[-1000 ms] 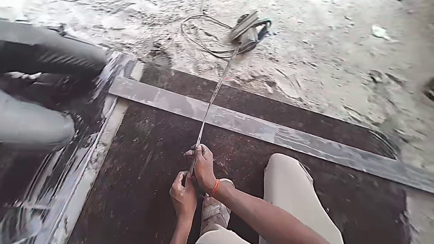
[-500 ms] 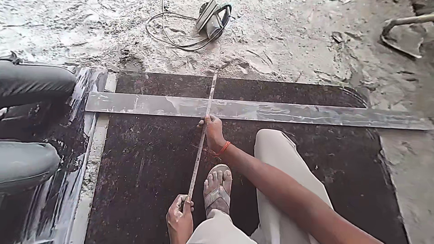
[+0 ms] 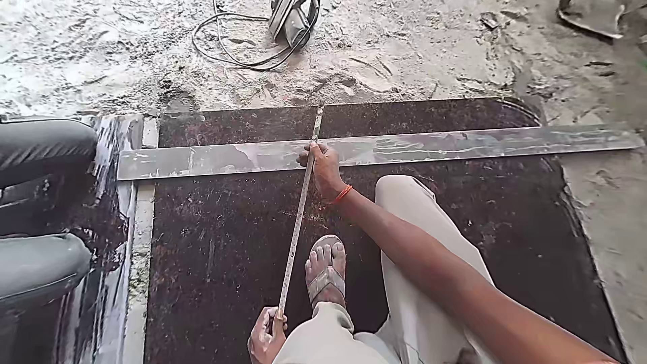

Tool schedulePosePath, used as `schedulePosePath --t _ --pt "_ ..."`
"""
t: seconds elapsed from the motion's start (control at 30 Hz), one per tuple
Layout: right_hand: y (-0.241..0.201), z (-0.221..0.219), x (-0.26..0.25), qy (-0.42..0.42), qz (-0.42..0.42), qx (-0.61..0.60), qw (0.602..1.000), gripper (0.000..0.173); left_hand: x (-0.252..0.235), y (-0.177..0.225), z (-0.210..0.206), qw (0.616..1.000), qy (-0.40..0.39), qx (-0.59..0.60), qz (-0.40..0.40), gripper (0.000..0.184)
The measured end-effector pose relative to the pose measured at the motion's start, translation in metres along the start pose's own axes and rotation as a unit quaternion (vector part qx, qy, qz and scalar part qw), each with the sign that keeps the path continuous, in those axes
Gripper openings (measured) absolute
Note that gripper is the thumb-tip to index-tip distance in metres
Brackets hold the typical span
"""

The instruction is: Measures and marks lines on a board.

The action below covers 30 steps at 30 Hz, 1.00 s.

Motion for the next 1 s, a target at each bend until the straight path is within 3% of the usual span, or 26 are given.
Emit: schedulePosePath --t 0.2,0.33,0.4,0.5,0.53,0.63,0.73,0.9,1.0 --pt "-0.044 0.028 -0.012 -0.016 0.056 0.025 0.998 0.042 0.004 -0.047 0.001 0.997 -0.062 -0.041 0.018 0.022" --pt "-0.044 0.038 -0.031 -0.003 0.067 -0.017 0.998 0.037 -0.002 -0.117 -0.024 0.996 0.007 -0.017 -0.085 0.021" --pt "-0.045 0.04 -0.049 0.022 0.054 -0.065 0.996 0.034 -0.002 -0.129 -0.028 0.996 0.018 -0.011 -0.087 0.018" --pt "-0.043 0.043 -0.061 0.033 -0.04 -0.153 0.987 0.035 -0.003 -0.145 -0.034 0.995 0.026 0.023 -0.095 0.018" --pt "-0.04 0.046 -0.062 0.026 -0.084 -0.188 0.978 0.034 -0.003 -0.143 -0.034 0.995 0.021 0.036 -0.095 0.018" --pt "-0.039 0.051 -0.055 0.012 -0.208 -0.265 0.941 0.025 0.006 -0.08 -0.013 0.997 -0.02 0.071 -0.028 0.013" --pt "-0.045 0.045 -0.056 -0.047 -0.27 -0.268 0.924 0.03 -0.006 -0.072 -0.002 0.993 0.015 0.111 -0.036 0.013" --pt "-0.05 0.054 -0.062 -0.137 -0.232 -0.204 0.941 0.04 -0.031 -0.099 0.016 0.983 -0.034 0.16 -0.078 0.017" --pt "-0.046 0.058 -0.063 -0.207 -0.221 -0.234 0.924 0.042 -0.038 -0.114 0.023 0.98 -0.075 0.171 -0.071 0.018"
Point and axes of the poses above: each hand's wrist, its own x-axis away from the middle knuckle, its own z-axis out of the back of the hand, y = z × x, the point moved 4 cm from there along -x, towards the middle knuckle, and after that the axes turned 3 degrees about -x, right-handed, at the moved point
